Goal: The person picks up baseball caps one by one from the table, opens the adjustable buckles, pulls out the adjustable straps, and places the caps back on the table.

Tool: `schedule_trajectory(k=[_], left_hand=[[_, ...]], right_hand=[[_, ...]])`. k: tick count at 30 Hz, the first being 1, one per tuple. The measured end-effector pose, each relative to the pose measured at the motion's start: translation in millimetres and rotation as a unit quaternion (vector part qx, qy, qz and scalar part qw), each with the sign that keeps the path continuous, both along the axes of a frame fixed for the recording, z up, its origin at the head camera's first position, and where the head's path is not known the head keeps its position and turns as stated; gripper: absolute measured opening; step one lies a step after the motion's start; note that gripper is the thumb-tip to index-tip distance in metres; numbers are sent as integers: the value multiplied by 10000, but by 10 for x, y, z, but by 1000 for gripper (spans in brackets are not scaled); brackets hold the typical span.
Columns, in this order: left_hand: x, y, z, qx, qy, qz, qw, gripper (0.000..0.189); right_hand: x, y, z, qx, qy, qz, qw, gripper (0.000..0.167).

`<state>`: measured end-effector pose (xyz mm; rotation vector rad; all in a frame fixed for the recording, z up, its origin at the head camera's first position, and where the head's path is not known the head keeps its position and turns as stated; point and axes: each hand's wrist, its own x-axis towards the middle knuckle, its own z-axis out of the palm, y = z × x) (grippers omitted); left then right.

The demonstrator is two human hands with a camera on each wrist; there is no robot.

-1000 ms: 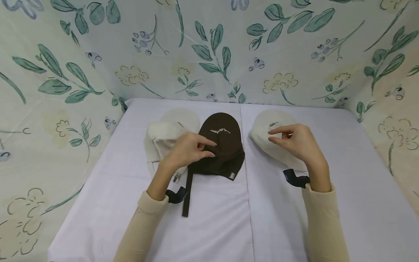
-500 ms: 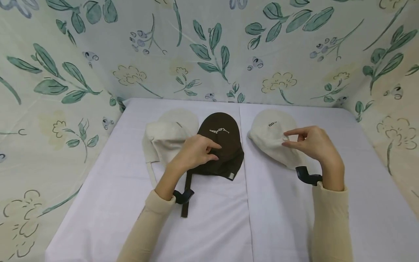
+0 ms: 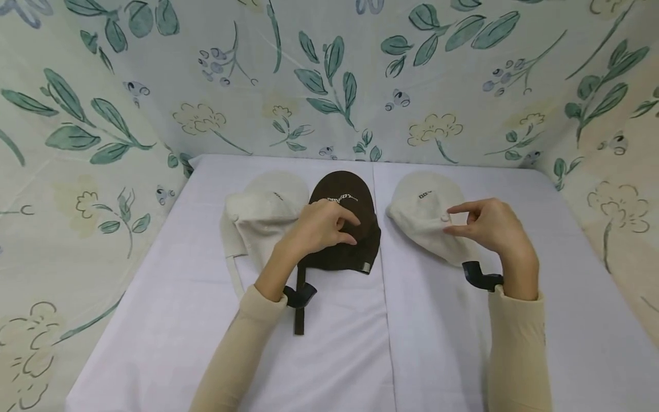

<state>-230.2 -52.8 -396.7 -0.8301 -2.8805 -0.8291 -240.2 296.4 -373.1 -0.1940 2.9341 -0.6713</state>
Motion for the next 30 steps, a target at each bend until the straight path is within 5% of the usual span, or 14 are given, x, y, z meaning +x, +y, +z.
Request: schedule_trajectory(k=[4,11,20,30], left_hand=[[-43,207,86,363,-48,-153,9992,33],[-182,710,-6,818,-50,304,9962,35],[-314,1203,-220,625,-217,304,9973,35],[-362,1410,-296,413,-232,432,9979,27]], right_hand=[[9,19,-3,15,-123,-7,9999,50],[37,88,2,90,-362,-41,9993,44],[56,242,45,-18,-396,-9,9992,48],[35,206,50,8,-498,6,9988,42]])
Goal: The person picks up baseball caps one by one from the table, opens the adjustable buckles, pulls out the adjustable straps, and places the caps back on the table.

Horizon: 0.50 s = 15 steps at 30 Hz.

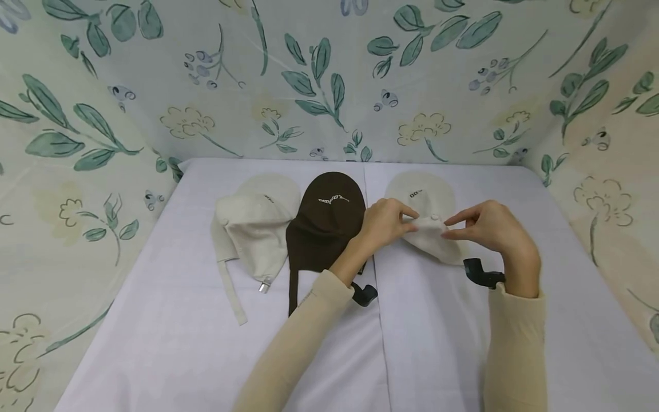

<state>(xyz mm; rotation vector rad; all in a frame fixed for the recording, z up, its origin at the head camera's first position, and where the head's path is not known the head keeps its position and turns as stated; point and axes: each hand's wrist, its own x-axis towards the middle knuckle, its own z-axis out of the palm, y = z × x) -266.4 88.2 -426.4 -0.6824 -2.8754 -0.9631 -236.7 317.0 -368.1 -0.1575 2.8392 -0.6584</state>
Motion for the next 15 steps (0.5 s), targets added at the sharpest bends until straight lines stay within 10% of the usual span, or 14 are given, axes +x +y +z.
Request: schedule_trajectory(k=[15], left_hand=[[0,-86,-54,715,24,60,9974,10]], right_hand=[[10,-103,2,-321,381,222,9985,29]])
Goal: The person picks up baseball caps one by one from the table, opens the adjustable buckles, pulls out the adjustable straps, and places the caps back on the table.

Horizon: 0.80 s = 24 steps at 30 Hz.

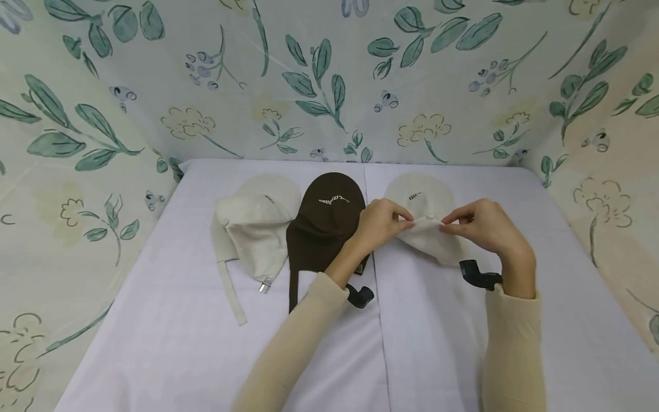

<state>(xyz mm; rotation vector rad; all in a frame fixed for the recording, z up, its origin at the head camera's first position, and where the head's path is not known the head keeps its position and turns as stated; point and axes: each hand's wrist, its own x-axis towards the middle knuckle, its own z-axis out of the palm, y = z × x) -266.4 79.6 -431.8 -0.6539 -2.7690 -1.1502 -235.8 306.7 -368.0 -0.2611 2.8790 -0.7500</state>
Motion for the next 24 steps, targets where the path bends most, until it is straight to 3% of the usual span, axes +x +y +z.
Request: schedule_trajectory(k=[6,13,18,23,24], left_hand=[[78,-195,138,1037,-382,-510,9926,13],[273,-421,357,1762,-344,-812,9804,15],[474,-550,567,2313,-242,-980,9676,11],[687,-726,751,2701,20,-1358,9532,8],[722,-766,779,2767,136,-1426,9502,8]], right_hand=[[122,6,122,-643,854,100,9942,22],[293,-88,288,-1890,1561,-138,9694,12],[454,-211,432,-2777,1961,-236,9402,8],[592,-344,547,-4023,1945,100,8946,8],[613,-379,561,-4143,1921,100,8896,8]])
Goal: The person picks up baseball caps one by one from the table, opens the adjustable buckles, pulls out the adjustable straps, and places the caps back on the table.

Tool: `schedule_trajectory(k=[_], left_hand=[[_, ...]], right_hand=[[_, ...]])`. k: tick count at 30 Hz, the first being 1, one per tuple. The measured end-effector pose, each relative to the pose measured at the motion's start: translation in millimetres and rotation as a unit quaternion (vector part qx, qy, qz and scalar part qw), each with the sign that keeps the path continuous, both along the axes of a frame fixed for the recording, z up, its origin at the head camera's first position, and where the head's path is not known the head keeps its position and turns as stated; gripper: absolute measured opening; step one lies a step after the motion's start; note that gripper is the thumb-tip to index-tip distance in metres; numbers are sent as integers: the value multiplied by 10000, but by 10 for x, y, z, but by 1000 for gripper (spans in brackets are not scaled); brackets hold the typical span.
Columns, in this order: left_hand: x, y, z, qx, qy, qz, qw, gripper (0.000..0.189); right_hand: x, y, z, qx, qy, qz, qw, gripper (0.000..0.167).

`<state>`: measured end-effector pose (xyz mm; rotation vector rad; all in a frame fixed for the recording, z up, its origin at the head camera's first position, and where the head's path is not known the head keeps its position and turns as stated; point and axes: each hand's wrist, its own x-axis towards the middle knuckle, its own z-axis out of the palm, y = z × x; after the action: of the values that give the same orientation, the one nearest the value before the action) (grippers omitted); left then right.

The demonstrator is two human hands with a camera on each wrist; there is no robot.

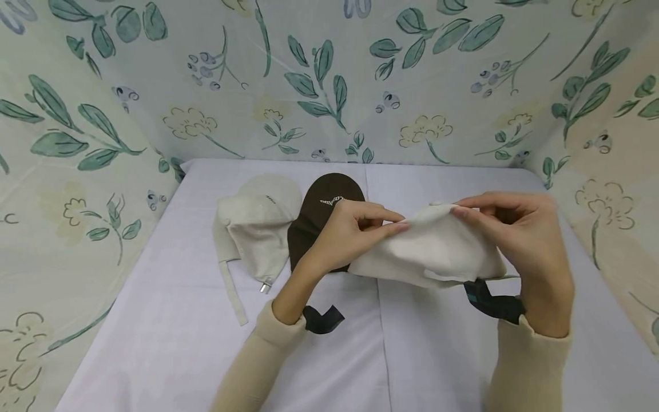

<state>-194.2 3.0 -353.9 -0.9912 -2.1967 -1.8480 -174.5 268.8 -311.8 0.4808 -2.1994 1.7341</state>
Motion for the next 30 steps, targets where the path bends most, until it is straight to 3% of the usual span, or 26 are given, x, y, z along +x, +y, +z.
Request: schedule_trajectory(k=[4,9,15,20,24,30], left_hand=[[101,-149,75,336,464,7,9984,9],[184,-274,116,670,746,414,9941,9],[262,-349,190,1115,516,656,9903,5],[296,-456,253,1360,384,787,9868,6],[307,-553,312,1617,303,825,9829,8],[312,-662,375,1771,310,1008,9785,9]], right_hand=[[60,-168,32,-222,-153,-95,9996,11],[64,-377,19,-417,-14,123,9991,10],[76,-475,-25,-471,714,452,9953,13],[142,-503,28,-77,1367,749,9878,27],[173,-506,63,-15,1719,1172,9781,32],[190,-523,78,-192,2104,2028,9562,35]])
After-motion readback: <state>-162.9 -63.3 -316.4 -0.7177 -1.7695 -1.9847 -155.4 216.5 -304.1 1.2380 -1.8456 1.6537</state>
